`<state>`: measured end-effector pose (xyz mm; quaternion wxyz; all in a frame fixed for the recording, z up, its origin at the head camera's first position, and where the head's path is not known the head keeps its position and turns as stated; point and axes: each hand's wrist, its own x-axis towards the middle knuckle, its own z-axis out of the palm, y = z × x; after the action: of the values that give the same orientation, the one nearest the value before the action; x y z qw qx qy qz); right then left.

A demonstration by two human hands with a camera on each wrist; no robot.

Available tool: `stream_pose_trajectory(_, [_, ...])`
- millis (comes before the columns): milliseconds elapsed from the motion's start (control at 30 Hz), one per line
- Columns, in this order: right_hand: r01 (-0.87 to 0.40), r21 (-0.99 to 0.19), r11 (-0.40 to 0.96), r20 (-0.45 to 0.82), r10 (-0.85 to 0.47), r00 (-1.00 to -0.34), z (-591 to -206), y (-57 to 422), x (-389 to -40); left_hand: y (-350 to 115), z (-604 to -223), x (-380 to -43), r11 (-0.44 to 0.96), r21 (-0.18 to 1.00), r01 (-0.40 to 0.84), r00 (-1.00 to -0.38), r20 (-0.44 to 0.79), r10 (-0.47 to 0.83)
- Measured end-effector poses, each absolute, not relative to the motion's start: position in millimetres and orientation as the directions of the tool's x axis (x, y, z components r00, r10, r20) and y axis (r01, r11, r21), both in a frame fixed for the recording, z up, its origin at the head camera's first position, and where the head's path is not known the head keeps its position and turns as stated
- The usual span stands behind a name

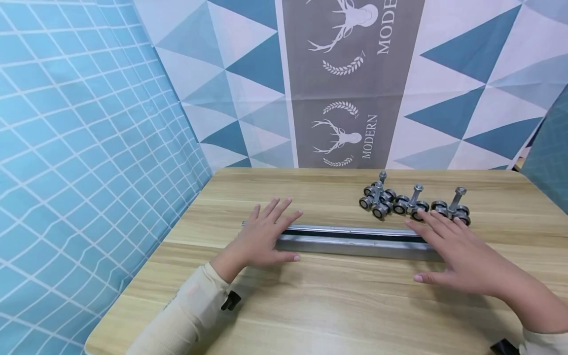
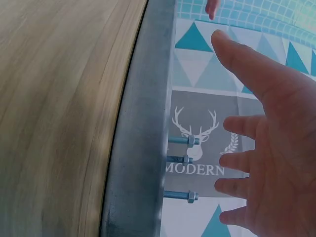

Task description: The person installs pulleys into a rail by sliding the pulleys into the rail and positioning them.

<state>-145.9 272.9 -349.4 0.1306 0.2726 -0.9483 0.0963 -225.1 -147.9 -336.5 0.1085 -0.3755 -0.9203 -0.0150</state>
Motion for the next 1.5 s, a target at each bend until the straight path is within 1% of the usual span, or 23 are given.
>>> stream_pose_trajectory(333, [-0.533, -0.130, 0.836, 0.313, -0.475, -0.822, -351.9, 275.0, -152.0, -148.0, -340.3, -225.6, 0.704, -0.002, 0.710, -0.690, 0.197, 0.697])
stream_pose_trajectory(500, [-0.497, -0.205, 0.843, 0.265, -0.441, -0.858, -349.8, 277.2, -158.7, -149.3, -341.4, -227.9, 0.686, 0.034, 0.726, -0.679, 0.194, 0.709])
stream_pose_trajectory(600, [-0.492, -0.229, 0.840, 0.277, -0.429, -0.860, -350.1, 280.1, -162.6, -149.8, -342.1, -230.3, 0.675, 0.053, 0.736, -0.671, 0.186, 0.717])
stream_pose_trajectory(800, [-0.532, -0.221, 0.817, 0.365, -0.437, -0.822, -354.2, 289.5, -167.9, -149.2, -341.9, -236.5, 0.658, 0.101, 0.746, -0.665, 0.162, 0.729])
stream_pose_trajectory(1033, [-0.524, -0.218, 0.823, 0.411, -0.410, -0.814, -351.8, 303.6, -171.7, -145.4, -338.9, -246.8, 0.645, 0.144, 0.751, -0.660, 0.119, 0.742])
stream_pose_trajectory(1167, [-0.541, -0.210, 0.814, 0.465, -0.404, -0.788, -351.7, 312.0, -176.1, -142.8, -335.4, -251.8, 0.665, 0.136, 0.734, -0.677, 0.070, 0.733])
stream_pose_trajectory(1300, [-0.565, -0.178, 0.806, 0.521, -0.410, -0.749, -354.0, 319.3, -180.8, -141.9, -332.5, -255.9, 0.690, 0.135, 0.711, -0.696, 0.002, 0.718])
stream_pose_trajectory(1400, [-0.563, -0.162, 0.810, 0.530, -0.410, -0.742, -356.2, 324.9, -183.6, -142.9, -331.6, -259.8, 0.694, 0.131, 0.708, -0.695, -0.050, 0.717])
stream_pose_trajectory(1500, [-0.551, -0.158, 0.819, 0.525, -0.403, -0.750, -356.5, 329.1, -184.9, -145.7, -330.9, -264.4, 0.698, 0.123, 0.705, -0.692, -0.095, 0.716])
